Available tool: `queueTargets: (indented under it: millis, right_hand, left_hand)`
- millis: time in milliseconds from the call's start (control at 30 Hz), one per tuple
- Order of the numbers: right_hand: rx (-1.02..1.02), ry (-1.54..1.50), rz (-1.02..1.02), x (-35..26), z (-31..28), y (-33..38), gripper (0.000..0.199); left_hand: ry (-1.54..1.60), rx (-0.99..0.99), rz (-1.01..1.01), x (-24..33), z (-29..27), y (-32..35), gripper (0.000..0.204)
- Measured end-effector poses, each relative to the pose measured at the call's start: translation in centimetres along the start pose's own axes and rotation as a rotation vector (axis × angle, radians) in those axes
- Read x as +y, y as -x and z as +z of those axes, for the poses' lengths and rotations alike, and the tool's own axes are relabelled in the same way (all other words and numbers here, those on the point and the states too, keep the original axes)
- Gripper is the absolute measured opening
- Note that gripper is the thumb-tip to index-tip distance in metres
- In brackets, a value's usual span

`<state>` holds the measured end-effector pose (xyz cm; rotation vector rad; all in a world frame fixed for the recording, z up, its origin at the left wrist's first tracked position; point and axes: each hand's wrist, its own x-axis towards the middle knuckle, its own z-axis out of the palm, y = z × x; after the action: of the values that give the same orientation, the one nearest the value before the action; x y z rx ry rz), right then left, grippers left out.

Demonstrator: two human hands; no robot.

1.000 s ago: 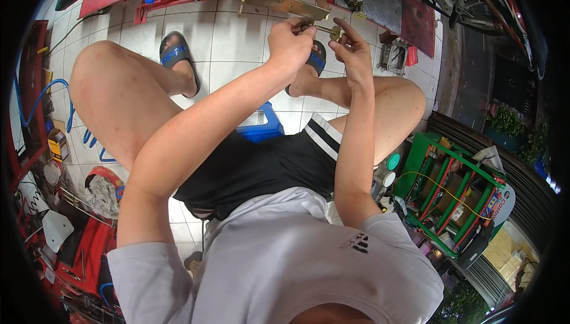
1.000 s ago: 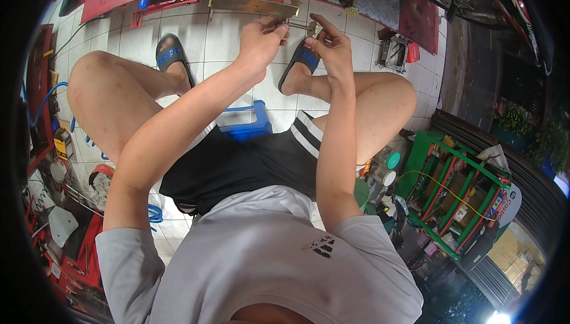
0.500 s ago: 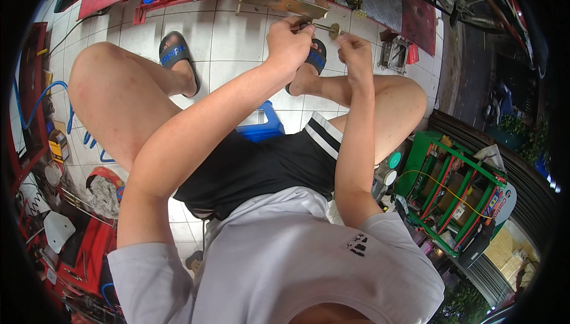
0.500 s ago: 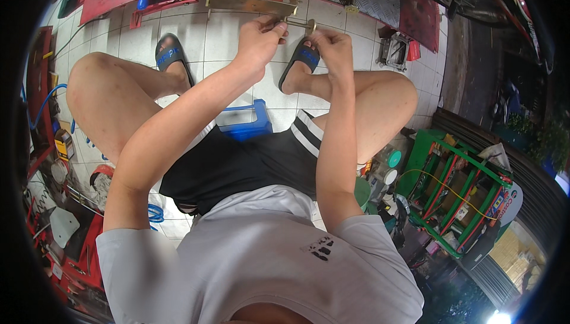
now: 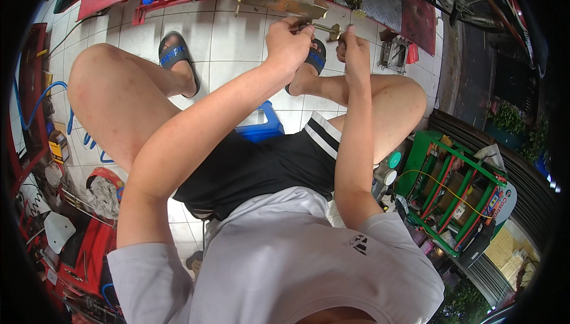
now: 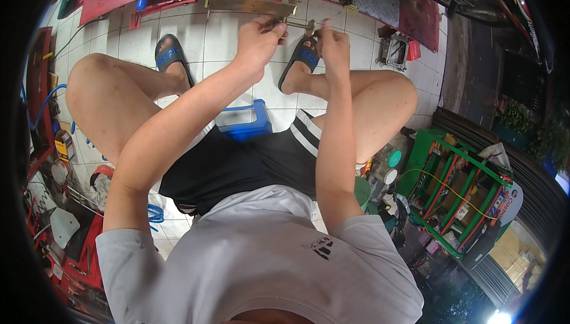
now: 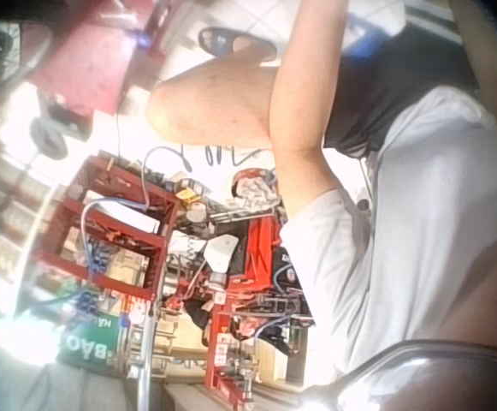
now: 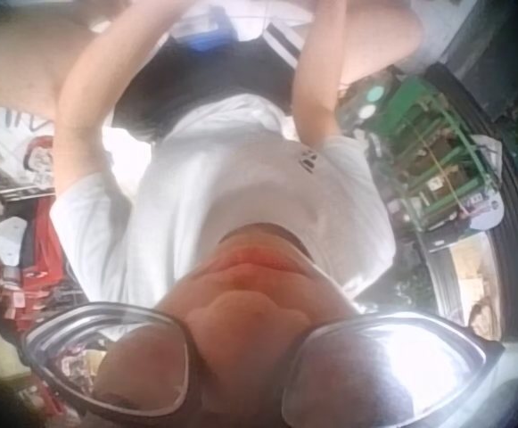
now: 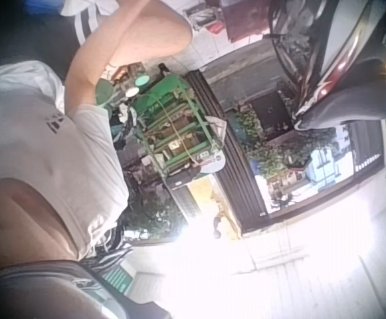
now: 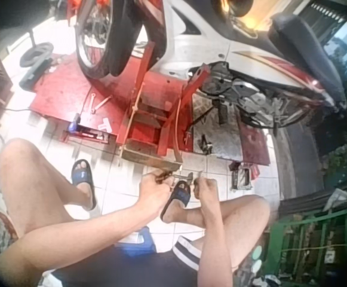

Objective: The person sits on a stool and assembles a metal bracket with a bolt and nut. They pick up the bracket, insert the bolt, and tighten the nut by hand to secure the components together.

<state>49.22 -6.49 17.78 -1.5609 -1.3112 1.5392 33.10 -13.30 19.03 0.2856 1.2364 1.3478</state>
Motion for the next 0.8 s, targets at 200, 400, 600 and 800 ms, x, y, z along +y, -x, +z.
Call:
queueTargets:
  millis: [200, 400, 600, 800]
  right_hand:
    - [-0.140, 0.129, -0.219, -0.5, 1.0, 0.9, 0.049]
    - [-0.172, 0.015, -0.246, -0.7, 0.9, 1.1, 0.043]
    - [-0.084, -0.022, -0.166, -1.1, 0.6, 1.6, 0.043]
    - [-0.020, 0.070, 0.047, -1.1, 0.0, 1.3, 0.033]
  left_hand:
    - [0.029, -0.009, -0.026, 0.1, -0.3, 0.1, 0.024]
    - [0.076, -0.029, -0.054, 0.5, -0.3, 0.4, 0.023]
    - [0.043, -0.053, -0.045, 0.7, -0.8, 0.5, 0.022]
    - [-0.066, -0.027, 0.060, 1.1, -0.8, 0.7, 0.019]
